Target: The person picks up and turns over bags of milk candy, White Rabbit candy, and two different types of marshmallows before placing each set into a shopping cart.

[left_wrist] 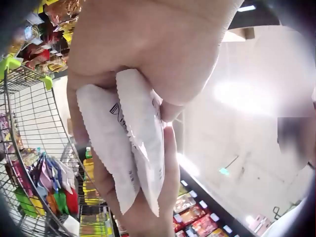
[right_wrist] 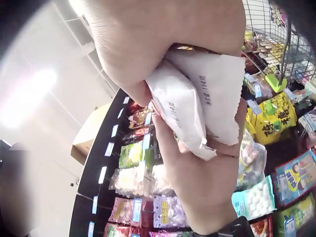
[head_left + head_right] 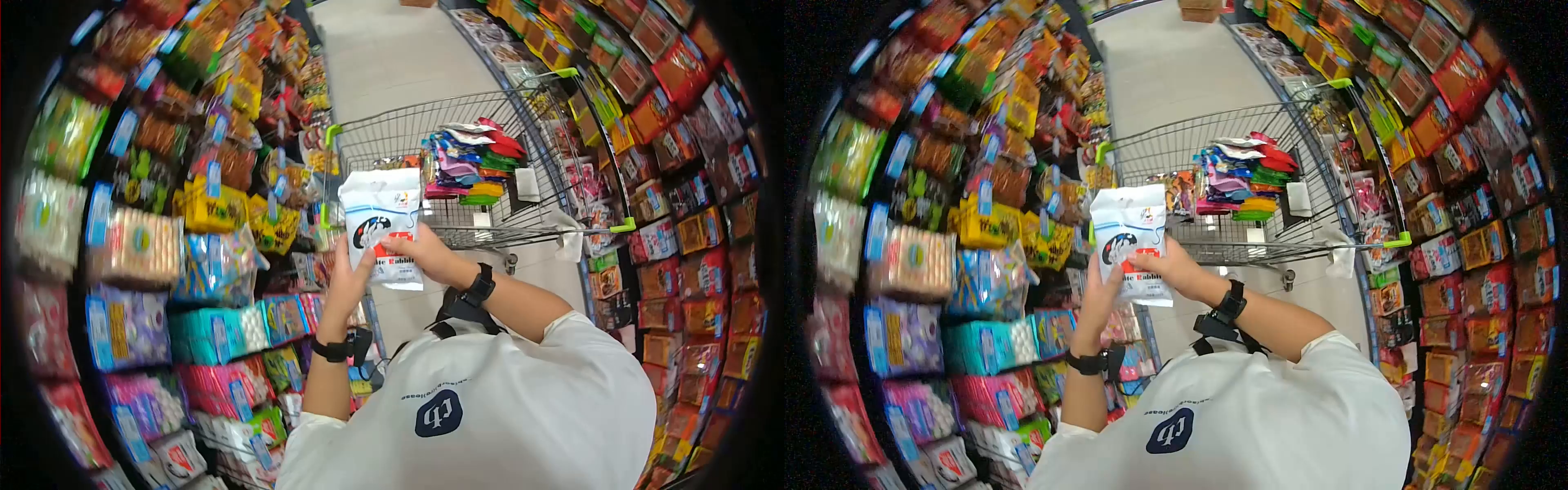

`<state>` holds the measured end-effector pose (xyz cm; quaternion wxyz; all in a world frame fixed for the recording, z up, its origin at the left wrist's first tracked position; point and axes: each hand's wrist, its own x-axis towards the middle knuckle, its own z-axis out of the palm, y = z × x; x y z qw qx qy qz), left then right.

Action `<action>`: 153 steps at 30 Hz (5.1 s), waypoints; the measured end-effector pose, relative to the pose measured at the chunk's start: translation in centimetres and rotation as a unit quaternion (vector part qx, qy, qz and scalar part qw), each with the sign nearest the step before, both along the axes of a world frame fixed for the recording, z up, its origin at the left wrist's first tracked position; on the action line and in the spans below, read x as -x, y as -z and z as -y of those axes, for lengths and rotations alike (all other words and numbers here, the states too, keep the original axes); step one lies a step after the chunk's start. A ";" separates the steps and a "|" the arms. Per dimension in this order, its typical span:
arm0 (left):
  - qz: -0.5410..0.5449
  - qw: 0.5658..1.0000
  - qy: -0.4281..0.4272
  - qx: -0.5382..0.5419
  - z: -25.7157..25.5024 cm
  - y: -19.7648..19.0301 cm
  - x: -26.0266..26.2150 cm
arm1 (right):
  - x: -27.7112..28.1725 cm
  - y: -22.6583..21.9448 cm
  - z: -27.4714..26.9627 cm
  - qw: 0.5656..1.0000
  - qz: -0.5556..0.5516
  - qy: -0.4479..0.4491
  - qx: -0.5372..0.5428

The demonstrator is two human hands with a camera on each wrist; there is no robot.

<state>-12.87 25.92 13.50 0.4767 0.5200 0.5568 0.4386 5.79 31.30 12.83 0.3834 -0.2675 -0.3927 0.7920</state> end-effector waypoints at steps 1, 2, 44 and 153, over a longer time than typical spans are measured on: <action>-0.008 1.000 -0.007 0.006 -1.3 1.2 -0.6 | -0.8 0.5 -1.3 0.999 0.030 0.008 -0.006; -0.014 1.000 -0.017 0.014 -2.9 1.5 -1.7 | -1.6 1.1 -2.8 1.000 0.027 0.016 -0.001; -0.188 0.947 0.043 0.257 -41.0 43.1 -0.6 | 5.3 42.8 -34.6 0.811 0.517 0.270 -0.052; -0.073 0.901 -0.418 0.091 -10.4 7.2 4.8 | 7.9 7.1 -38.5 0.664 0.290 -0.394 -0.565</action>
